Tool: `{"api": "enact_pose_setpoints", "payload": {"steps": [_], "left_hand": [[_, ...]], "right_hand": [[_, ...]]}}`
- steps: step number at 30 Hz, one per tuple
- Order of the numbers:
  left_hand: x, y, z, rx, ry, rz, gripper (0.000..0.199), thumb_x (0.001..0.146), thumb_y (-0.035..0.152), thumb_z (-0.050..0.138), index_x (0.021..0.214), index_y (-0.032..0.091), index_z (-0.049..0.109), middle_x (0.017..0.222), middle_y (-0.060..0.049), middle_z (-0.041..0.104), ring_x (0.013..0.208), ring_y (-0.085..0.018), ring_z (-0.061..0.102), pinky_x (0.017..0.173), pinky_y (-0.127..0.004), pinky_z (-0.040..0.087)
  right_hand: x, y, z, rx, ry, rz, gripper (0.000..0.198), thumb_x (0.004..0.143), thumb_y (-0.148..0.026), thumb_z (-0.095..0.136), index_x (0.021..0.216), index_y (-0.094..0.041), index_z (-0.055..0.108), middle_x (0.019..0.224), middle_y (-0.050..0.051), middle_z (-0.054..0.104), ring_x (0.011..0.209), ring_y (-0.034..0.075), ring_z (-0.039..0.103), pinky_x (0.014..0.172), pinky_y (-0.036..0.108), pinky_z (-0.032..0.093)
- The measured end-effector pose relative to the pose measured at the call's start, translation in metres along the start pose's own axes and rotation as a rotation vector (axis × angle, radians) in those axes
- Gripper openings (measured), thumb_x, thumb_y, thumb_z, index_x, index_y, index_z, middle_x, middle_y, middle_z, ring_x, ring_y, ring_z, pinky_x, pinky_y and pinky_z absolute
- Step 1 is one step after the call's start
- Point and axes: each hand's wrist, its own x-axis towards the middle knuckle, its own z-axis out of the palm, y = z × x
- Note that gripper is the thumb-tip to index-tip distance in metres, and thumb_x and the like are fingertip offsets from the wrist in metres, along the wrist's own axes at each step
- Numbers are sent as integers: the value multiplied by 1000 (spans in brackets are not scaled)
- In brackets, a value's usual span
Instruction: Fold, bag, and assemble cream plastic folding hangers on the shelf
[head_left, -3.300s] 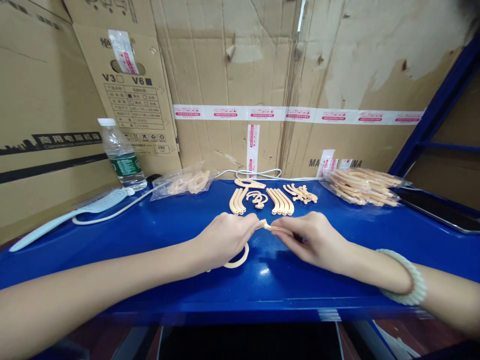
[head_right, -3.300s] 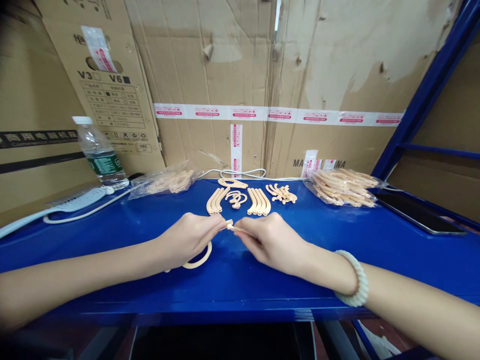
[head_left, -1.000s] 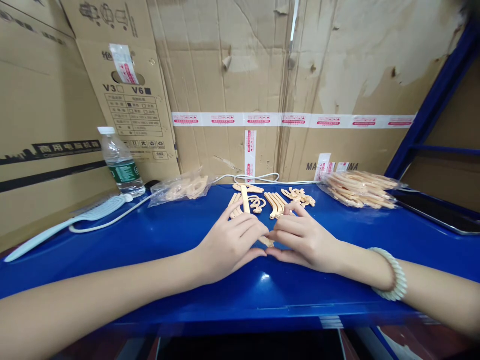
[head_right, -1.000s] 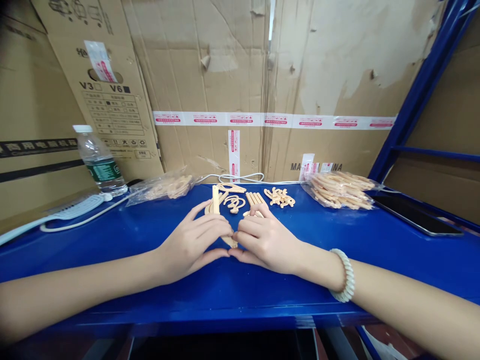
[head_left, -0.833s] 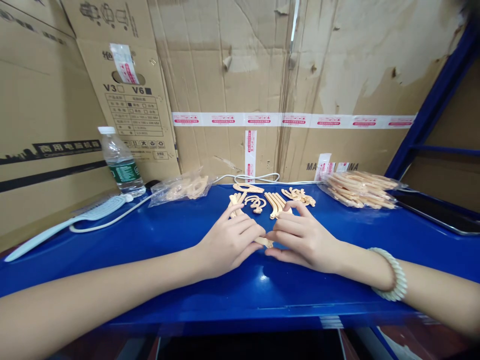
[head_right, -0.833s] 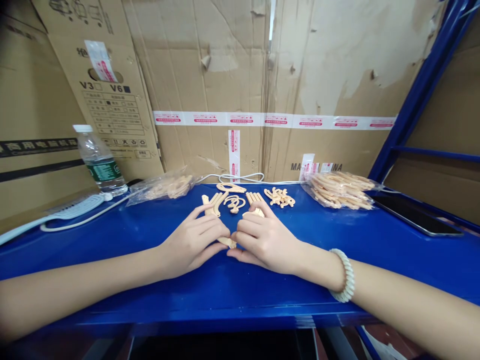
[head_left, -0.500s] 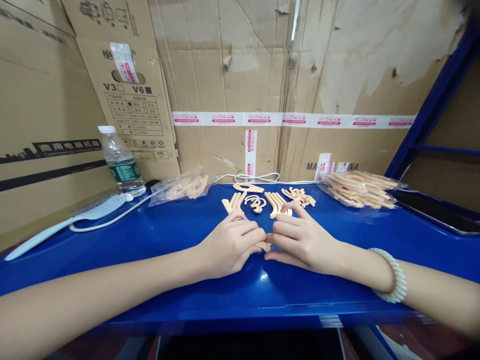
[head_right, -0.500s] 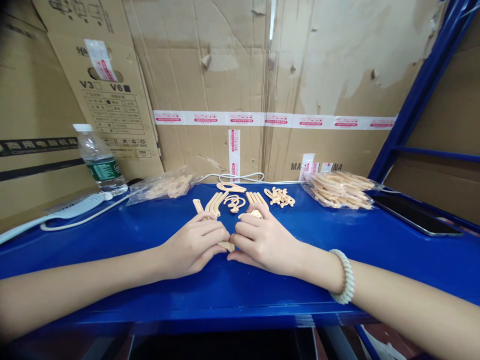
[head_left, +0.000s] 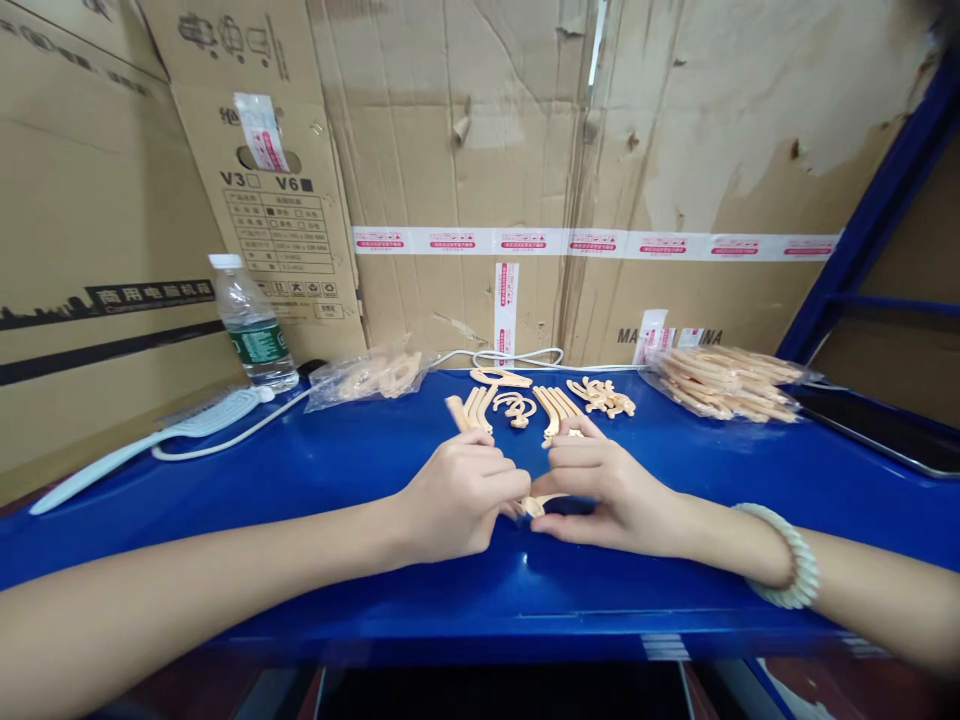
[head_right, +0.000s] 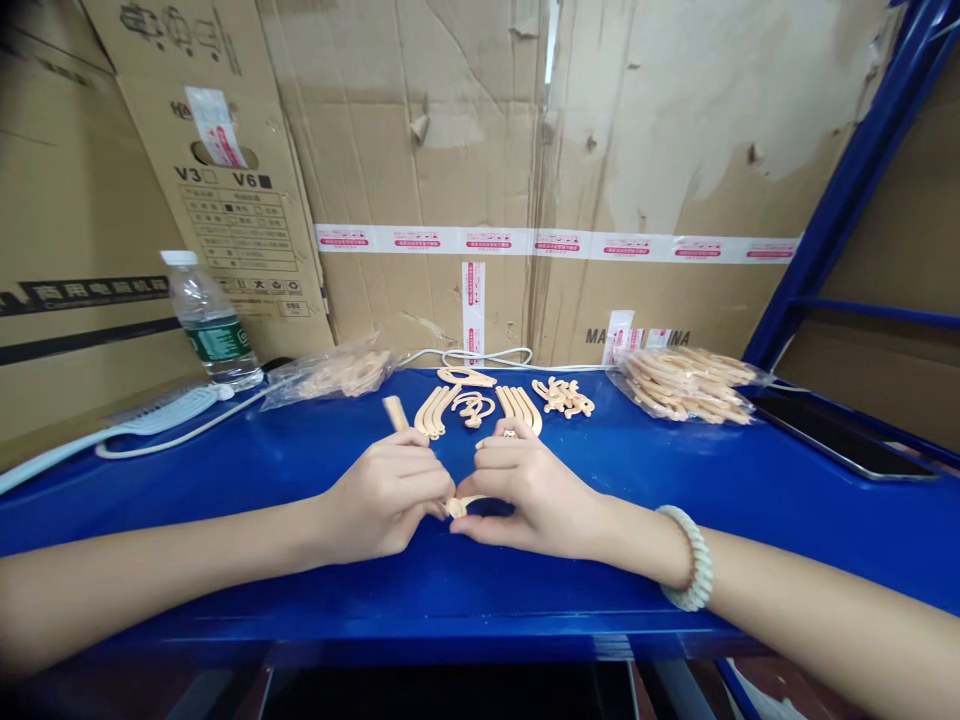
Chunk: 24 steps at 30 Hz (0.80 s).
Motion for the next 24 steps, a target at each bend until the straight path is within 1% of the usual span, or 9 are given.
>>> {"api": "enact_pose_setpoints", "payload": {"steps": [3,5,7,10,13,16,18,21,24], "left_hand": [[2,-3,-6,81,46,111,23,83,2,40,76,18,55,68,0,67,62,-13,58,76,-32,40],[4,-10,-12,65,17,115,22,85,2,41,81,17,55,73,0,69,65,-13,59,77,-31,41],[6,-21,-18,39,-63,85,21,86,2,42,87,18,56,80,0,70,72,-13,61,83,-31,40],[5,-45,-25,72,-231,-51,17,88,8,46,92,19,57,90,-2,69,91,-17,62,93,-38,37],[-1,-67,-26,139,-370,-205,14,87,10,46,90,18,57,86,-5,65,89,-22,60,86,-39,42],[-8,-80,-21,69,-438,-257,16,83,7,46,90,17,57,91,-8,61,92,-24,57,79,-35,46],[-11,-83,-18,-31,-452,-266,23,79,2,45,91,17,57,100,-9,59,97,-24,56,82,-34,47],[-13,-80,-13,-113,-421,-306,31,74,-3,43,94,17,57,109,-10,57,105,-23,54,89,-35,46],[-11,-75,-10,-128,-332,-353,31,77,-2,41,96,16,56,105,-9,58,103,-22,54,89,-35,46]], "right_hand": [[1,7,-3,60,66,114,17,87,-33,64,84,-18,70,63,-1,60,60,11,51,72,30,39],[1,14,-5,59,122,192,16,87,-33,64,84,-18,70,68,1,65,62,12,53,68,29,40],[1,20,-8,74,172,273,16,86,-33,64,86,-18,70,74,2,68,66,14,57,65,28,41],[2,24,-10,114,212,359,15,86,-32,63,85,-19,70,78,3,69,70,14,58,64,27,42],[3,22,-12,104,233,375,13,87,-30,62,84,-19,69,79,2,68,72,15,58,66,27,43],[2,23,-12,66,250,351,12,87,-30,63,87,-19,68,83,3,66,77,16,58,72,30,44],[2,26,-11,48,254,335,11,87,-29,62,90,-20,67,86,3,65,82,17,58,76,31,44],[1,31,-9,20,252,332,10,88,-28,62,92,-21,67,90,4,63,87,18,58,80,33,45],[0,37,-8,-5,241,333,10,88,-28,61,94,-21,66,95,5,62,91,19,57,83,35,45]]}}
